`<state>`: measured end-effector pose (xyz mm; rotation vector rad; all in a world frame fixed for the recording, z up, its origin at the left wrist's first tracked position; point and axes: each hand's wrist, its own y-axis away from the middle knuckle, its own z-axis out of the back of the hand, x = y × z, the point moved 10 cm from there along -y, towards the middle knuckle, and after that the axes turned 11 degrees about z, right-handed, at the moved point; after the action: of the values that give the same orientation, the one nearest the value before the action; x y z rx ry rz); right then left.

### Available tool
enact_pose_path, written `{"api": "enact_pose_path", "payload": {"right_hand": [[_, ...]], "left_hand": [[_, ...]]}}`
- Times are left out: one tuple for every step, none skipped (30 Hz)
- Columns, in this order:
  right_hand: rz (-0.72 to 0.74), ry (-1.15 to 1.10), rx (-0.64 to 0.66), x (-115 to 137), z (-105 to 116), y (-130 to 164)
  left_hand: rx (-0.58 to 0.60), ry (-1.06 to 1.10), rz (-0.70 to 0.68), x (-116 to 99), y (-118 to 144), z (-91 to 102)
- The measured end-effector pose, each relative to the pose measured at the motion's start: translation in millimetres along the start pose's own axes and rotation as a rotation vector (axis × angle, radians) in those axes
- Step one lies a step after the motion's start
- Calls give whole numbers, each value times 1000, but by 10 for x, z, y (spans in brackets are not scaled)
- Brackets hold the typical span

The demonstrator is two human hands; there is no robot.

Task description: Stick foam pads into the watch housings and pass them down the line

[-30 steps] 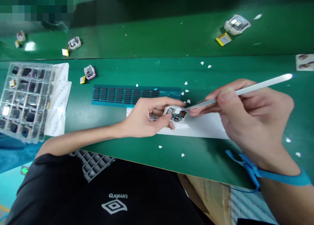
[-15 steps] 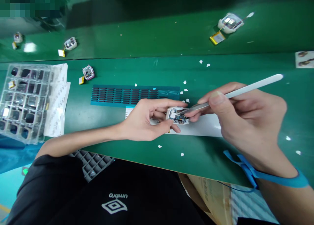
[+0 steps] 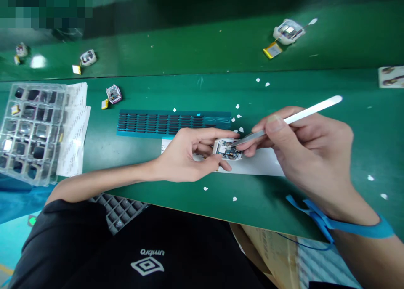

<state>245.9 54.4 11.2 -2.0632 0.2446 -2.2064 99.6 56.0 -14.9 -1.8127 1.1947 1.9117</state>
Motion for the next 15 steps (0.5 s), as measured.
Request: {"api": "enact_pose_path", "payload": {"right_hand": [[-4, 6, -2, -6, -2, 3], [-8, 14, -6, -12, -2, 7], [-14, 21, -8, -20, -4, 14], [-21, 26, -10, -28, -6, 22], [-26, 29, -14, -34, -5, 30], [-32, 31, -18, -39, -2, 38], [-38, 35, -21, -43, 2, 45], [-39, 39, -27, -41, 11, 49], [-39, 43, -32, -38, 19, 51], [-40, 46, -33, -35, 24, 52], [-40, 45, -32, -31, 25, 50], [-40, 44, -28, -29, 21, 48], [-41, 41, -25, -28, 17, 46], [-46, 38, -21, -32, 12, 44], [-51, 37, -19, -37, 6, 43]], "left_hand": [[-2, -2, 2, 0, 1, 1], [-5, -3, 3, -1, 3, 1], [-6, -4, 4, -2, 5, 1], [-7, -6, 4, -3, 6, -2], [-8, -7, 2, -6, 7, -4], [-10, -4, -2, -9, 8, -4], [-13, -1, -3, -10, 9, -3], [-15, 5, -3, -8, 8, -1], [-16, 13, -2, -4, 7, 1], [-17, 20, 1, 2, 6, 3], [-16, 26, 3, 7, 4, 4], [-14, 29, 4, 13, 3, 3], [-13, 30, 4, 16, 2, 2], [-13, 28, 1, 17, 2, 1], [-14, 23, -1, 17, 2, 1]]}}
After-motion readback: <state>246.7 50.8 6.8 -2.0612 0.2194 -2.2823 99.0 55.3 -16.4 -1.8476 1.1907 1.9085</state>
